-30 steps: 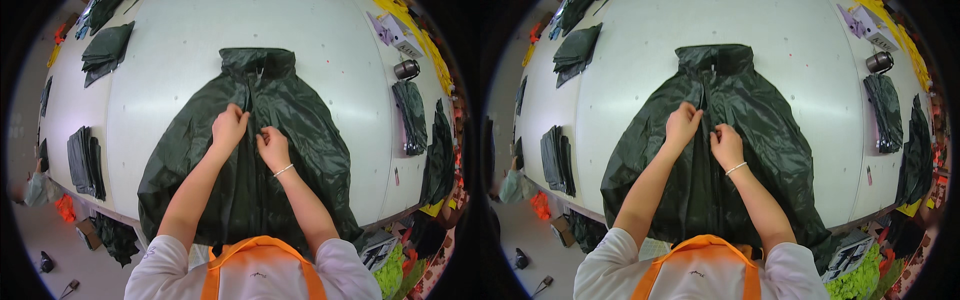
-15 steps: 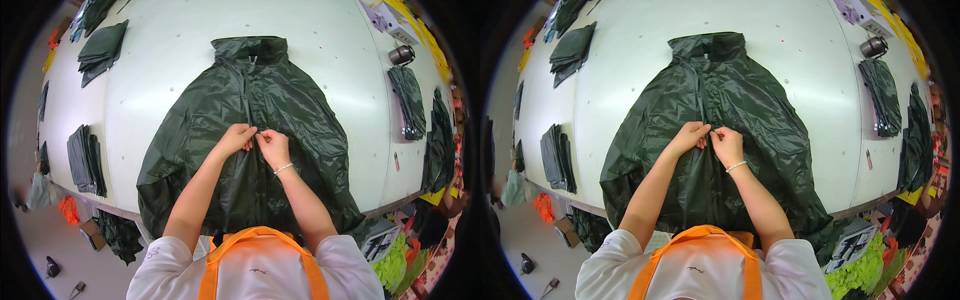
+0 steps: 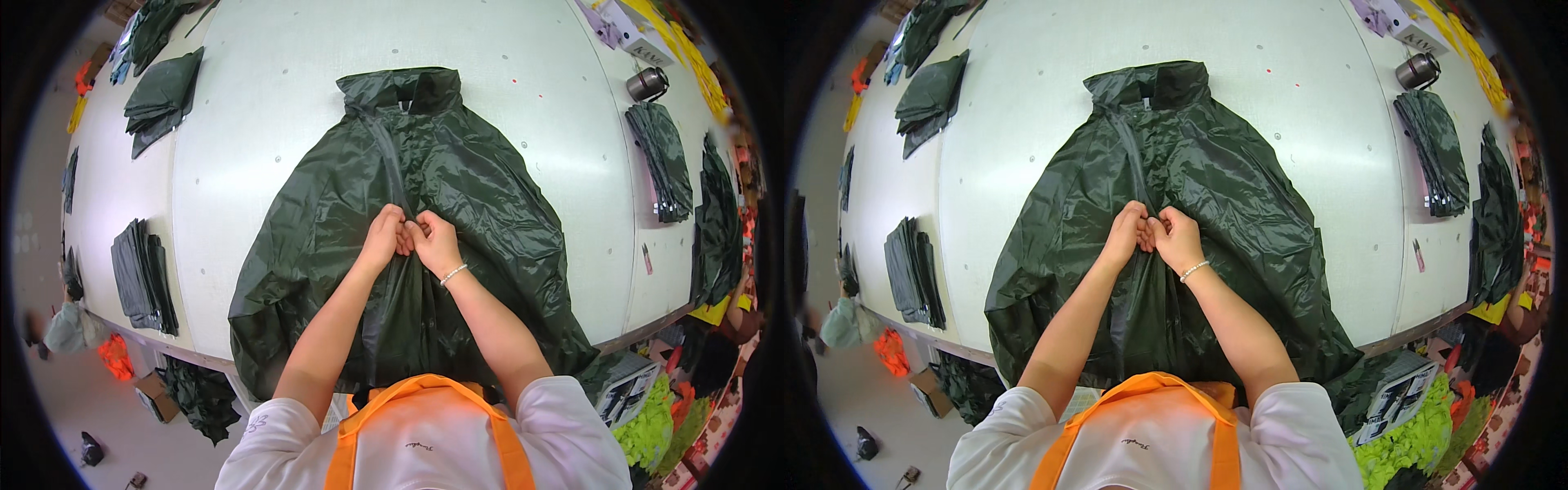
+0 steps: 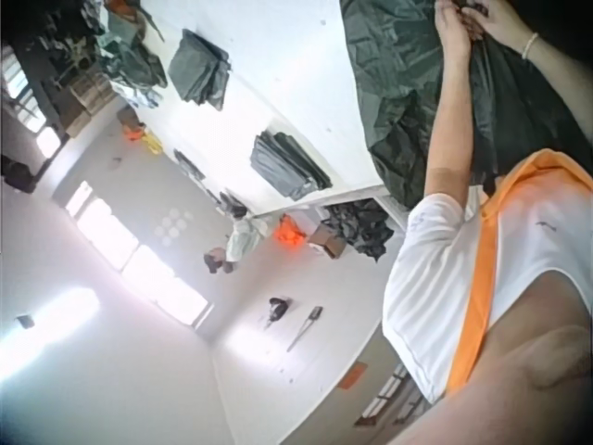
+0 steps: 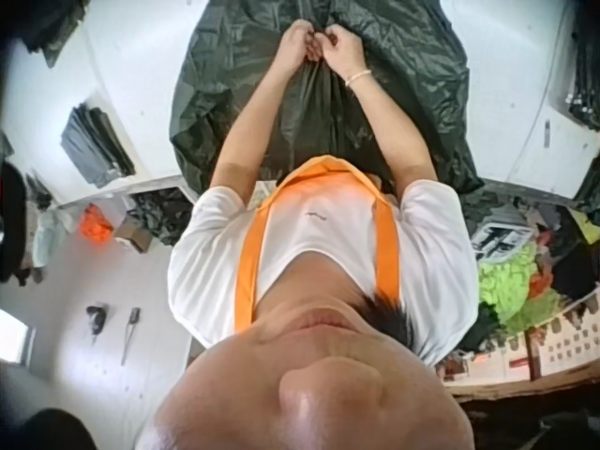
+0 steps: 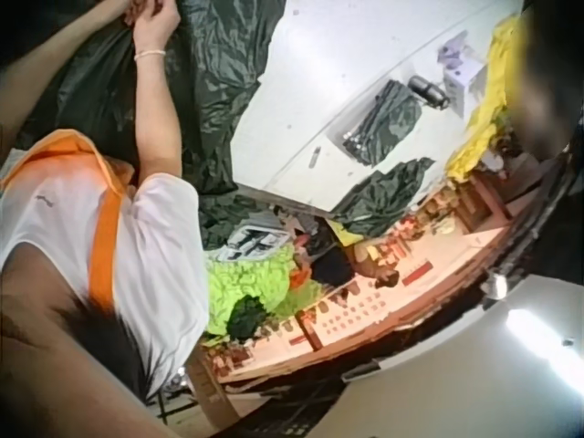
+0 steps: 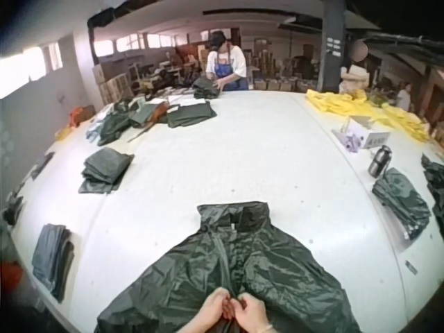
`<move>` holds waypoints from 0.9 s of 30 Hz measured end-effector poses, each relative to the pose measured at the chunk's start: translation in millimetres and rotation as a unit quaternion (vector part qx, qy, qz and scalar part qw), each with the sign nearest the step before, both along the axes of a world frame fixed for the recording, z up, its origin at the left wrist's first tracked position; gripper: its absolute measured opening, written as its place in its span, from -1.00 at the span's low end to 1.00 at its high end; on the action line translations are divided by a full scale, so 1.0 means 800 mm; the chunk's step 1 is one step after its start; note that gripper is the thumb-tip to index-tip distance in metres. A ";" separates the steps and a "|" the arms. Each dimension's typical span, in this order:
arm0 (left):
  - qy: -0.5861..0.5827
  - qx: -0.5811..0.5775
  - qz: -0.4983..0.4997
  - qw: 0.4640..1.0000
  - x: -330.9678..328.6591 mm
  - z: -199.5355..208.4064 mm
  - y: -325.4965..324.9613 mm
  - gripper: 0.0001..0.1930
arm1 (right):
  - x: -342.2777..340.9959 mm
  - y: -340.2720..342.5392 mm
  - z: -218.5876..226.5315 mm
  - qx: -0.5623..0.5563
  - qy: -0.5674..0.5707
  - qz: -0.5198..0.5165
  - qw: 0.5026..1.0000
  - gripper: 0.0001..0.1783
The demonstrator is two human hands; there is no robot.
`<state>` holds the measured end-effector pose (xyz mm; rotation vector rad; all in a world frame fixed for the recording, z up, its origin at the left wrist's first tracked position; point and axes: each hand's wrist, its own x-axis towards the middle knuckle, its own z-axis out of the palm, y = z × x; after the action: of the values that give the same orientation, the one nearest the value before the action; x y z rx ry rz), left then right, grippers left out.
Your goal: The person folds a dark green jacket on a white table, aligns the sleeves, and smooths the fabric. They then pick up another jacket from a nearby basket, unfold it, and begin folding it in the same manner.
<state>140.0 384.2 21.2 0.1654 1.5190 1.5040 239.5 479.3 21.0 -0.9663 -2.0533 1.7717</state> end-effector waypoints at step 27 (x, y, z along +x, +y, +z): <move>0.547 -0.281 -0.144 0.776 -0.186 0.074 0.308 -0.61 | 0.248 0.425 0.005 0.351 -0.074 -0.179 0.916 -0.72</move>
<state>-8.9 630.6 80.5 0.9954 2.6242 0.5699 438.2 819.0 25.3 -1.1469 -2.1626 0.7008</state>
